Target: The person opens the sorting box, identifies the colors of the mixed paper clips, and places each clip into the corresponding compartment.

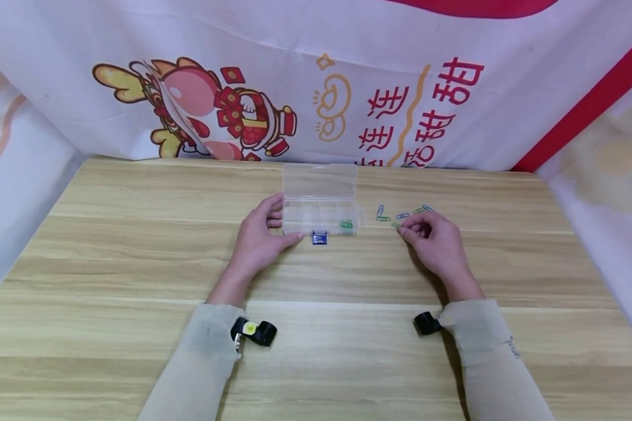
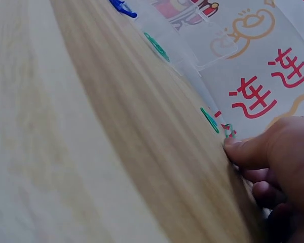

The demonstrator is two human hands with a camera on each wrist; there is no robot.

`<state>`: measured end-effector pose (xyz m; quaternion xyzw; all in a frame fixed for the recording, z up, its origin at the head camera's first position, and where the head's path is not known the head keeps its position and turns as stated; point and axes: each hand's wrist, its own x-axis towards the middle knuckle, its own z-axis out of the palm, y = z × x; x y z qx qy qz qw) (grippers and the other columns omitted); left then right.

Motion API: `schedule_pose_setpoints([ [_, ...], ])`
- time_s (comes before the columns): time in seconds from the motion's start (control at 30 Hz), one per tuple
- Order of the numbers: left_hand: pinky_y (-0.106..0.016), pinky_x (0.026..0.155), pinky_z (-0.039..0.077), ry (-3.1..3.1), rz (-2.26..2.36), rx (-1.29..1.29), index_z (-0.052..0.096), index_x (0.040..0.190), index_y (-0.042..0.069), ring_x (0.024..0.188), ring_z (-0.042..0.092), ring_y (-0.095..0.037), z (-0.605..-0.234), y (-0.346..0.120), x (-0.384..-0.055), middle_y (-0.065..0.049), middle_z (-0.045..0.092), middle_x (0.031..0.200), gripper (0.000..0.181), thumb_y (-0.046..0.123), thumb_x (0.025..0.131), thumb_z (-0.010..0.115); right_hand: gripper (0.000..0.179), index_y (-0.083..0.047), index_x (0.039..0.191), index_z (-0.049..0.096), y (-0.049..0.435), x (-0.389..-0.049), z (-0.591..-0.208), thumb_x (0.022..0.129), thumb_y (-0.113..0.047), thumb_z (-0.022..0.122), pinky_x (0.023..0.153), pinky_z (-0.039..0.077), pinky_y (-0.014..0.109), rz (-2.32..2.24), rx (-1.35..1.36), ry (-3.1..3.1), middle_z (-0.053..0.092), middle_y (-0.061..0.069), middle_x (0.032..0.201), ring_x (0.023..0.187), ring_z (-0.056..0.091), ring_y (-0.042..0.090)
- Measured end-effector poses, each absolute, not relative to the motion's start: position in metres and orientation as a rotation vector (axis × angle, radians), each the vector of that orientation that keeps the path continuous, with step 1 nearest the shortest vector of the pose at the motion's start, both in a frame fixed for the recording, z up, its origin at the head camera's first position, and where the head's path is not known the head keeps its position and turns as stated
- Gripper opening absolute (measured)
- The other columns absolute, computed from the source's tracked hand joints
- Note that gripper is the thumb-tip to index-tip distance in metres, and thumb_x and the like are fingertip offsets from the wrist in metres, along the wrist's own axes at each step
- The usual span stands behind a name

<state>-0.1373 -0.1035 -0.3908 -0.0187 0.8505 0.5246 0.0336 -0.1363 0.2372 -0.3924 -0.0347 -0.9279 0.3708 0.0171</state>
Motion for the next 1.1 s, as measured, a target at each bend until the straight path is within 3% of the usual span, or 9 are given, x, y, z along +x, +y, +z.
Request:
schedule_pose_setpoints([
  [0.3,-0.046,0.116,0.052,2.605,1.621,-0.059,0.045,0.164,0.014,0.129,0.061,-0.033,-0.392,-0.104,-0.137,-0.014,0.062,0.146,0.091,0.014,0.085,0.092,0.024,-0.010,0.114,0.074,0.233,-0.135,-0.392,0.104,-0.032,0.073,0.082,0.050,0.021,1.384,-0.192,-2.732,0.072,0.007,0.113,0.099,0.060,0.019],
  [0.57,-0.046,0.116,0.052,2.612,1.610,-0.061,0.045,0.164,0.015,0.129,0.061,-0.033,-0.392,-0.104,-0.137,-0.013,0.061,0.146,0.091,0.015,0.086,0.092,0.023,-0.012,0.117,0.075,0.219,-0.133,-0.375,0.104,-0.031,0.073,0.069,0.054,0.021,1.518,-0.194,-2.674,0.072,0.005,0.112,0.097,0.061,0.019],
  [0.8,-0.046,0.116,0.052,2.626,1.596,-0.049,0.045,0.164,0.015,0.129,0.061,-0.032,-0.392,-0.103,-0.140,-0.013,0.061,0.147,0.091,0.016,0.086,0.092,0.021,-0.015,0.119,0.076,0.215,-0.129,-0.370,0.105,-0.030,0.072,0.073,0.054,0.022,1.581,-0.210,-2.616,0.072,-0.001,0.109,0.096,0.062,0.016],
  [1.1,-0.046,0.117,0.052,2.613,1.594,-0.066,0.044,0.164,0.016,0.130,0.060,-0.032,-0.393,-0.104,-0.138,-0.013,0.061,0.146,0.090,0.017,0.087,0.091,0.019,-0.009,0.116,0.076,0.185,-0.130,-0.377,0.102,-0.023,0.075,0.071,0.053,0.020,1.698,-0.148,-2.617,0.073,0.006,0.113,0.096,0.061,0.017],
])
